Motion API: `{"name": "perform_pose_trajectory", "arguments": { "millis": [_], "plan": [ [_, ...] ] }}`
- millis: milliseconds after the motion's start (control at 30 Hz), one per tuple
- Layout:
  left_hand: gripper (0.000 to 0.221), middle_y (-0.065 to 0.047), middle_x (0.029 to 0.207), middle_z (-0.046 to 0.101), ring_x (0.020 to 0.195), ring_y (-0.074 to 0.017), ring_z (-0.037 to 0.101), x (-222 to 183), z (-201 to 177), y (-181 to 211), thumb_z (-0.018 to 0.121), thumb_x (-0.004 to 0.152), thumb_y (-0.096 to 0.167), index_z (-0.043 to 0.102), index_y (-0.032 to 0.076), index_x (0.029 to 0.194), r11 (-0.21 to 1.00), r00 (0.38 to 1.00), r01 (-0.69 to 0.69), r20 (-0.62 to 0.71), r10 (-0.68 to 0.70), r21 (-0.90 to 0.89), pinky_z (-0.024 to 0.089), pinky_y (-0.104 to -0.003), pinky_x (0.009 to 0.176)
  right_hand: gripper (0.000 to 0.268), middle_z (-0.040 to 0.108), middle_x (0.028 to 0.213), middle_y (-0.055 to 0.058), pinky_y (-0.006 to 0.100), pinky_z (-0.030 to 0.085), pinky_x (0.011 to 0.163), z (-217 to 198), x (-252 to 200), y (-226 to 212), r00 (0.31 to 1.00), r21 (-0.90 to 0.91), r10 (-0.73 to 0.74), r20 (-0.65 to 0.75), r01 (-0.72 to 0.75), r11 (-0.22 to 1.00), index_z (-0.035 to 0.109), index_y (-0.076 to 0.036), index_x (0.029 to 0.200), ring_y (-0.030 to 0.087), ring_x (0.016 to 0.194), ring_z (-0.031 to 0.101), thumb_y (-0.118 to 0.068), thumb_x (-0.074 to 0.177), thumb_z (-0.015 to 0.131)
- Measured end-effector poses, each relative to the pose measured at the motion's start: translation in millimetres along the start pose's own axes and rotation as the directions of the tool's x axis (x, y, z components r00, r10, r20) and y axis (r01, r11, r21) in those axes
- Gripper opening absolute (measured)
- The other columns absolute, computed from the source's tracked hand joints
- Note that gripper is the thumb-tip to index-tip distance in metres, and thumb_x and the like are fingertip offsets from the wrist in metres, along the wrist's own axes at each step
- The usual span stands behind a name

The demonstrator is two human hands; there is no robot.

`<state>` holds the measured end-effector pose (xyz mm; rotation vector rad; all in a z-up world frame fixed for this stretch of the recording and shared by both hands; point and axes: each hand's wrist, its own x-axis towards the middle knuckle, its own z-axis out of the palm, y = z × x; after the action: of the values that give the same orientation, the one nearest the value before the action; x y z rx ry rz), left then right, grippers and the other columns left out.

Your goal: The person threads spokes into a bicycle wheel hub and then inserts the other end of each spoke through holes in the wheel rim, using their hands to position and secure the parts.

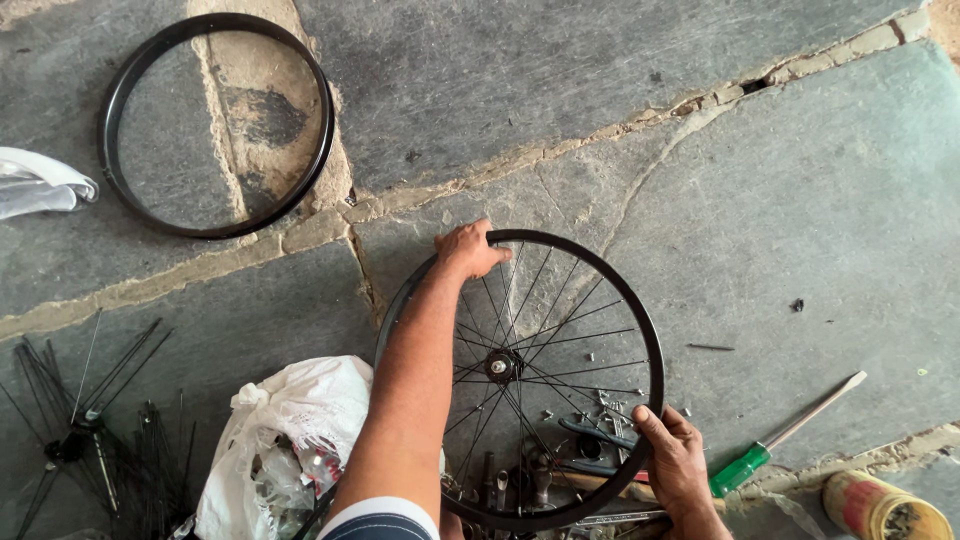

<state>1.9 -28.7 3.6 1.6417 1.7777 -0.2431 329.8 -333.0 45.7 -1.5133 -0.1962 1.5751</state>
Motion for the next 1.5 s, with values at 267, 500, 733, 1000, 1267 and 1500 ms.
{"name": "perform_pose_trajectory", "arguments": {
  "millis": [267,500,733,1000,1267,1500],
  "plan": [
    [0.051,-0.006,0.118,0.067,0.115,-0.0285,0.062,-8,1,-4,0.082,0.078,0.048,0.065,0.017,0.115,0.988,0.981,-0.117,-0.166,0.099,-0.098,0.044,-0.055,0.096,0.022,0.065,0.084,0.0,0.025,0.045,0.066,-6,5,5,1.0,-0.016,-0.004,0.004,0.004,1.0,0.071,0.001,0.101,0.009,0.075,0.056,-0.017,0.091,0.076],
    [0.03,-0.003,0.114,0.07,0.109,-0.0244,0.068,-4,2,-27,0.078,0.083,0.01,0.073,0.016,0.112,0.901,0.923,-0.343,-0.272,0.271,-0.267,0.055,-0.038,0.097,0.022,0.065,0.084,0.0,0.025,0.044,0.068,-11,6,9,1.0,-0.028,-0.029,0.009,0.029,0.999,0.072,0.002,0.102,0.008,0.076,0.056,-0.017,0.091,0.076],
    [0.029,-0.004,0.11,0.069,0.106,-0.0247,0.067,3,8,-17,0.077,0.081,0.004,0.073,0.012,0.108,0.942,0.945,-0.273,-0.236,0.225,-0.196,0.054,-0.038,0.095,0.022,0.066,0.085,0.0,0.025,0.046,0.067,-6,3,4,1.0,-0.017,0.0,-0.011,0.0,1.0,0.072,0.002,0.104,0.009,0.075,0.057,-0.015,0.09,0.076],
    [0.028,-0.006,0.114,0.069,0.106,-0.0246,0.068,8,-1,-20,0.074,0.082,0.015,0.073,0.012,0.11,0.927,0.97,-0.235,-0.128,0.206,-0.293,0.055,-0.04,0.095,0.024,0.066,0.086,-0.001,0.024,0.046,0.07,-7,6,6,1.0,-0.011,-0.01,-0.015,0.01,1.0,0.073,0.001,0.107,0.007,0.077,0.056,-0.014,0.089,0.076],
    [0.068,-0.014,0.119,0.068,0.114,-0.0314,0.064,8,-15,1,0.054,0.091,0.071,0.071,0.011,0.12,0.967,1.0,-0.003,0.024,0.01,-0.253,0.048,-0.053,0.1,0.025,0.065,0.085,-0.001,0.024,0.045,0.069,-4,2,2,1.0,-0.012,-0.014,0.0,0.014,1.0,0.072,0.001,0.108,0.008,0.077,0.056,-0.015,0.089,0.077],
    [0.05,-0.01,0.104,0.076,0.1,-0.0262,0.073,4,-13,-10,0.071,0.088,0.057,0.076,0.011,0.106,0.909,0.995,-0.089,-0.078,0.063,-0.407,0.057,-0.042,0.088,0.026,0.067,0.086,0.0,0.025,0.045,0.07,-5,5,1,1.0,-0.02,-0.007,-0.001,0.007,1.0,0.07,0.002,0.107,0.009,0.079,0.056,-0.018,0.09,0.074]
  ]
}}
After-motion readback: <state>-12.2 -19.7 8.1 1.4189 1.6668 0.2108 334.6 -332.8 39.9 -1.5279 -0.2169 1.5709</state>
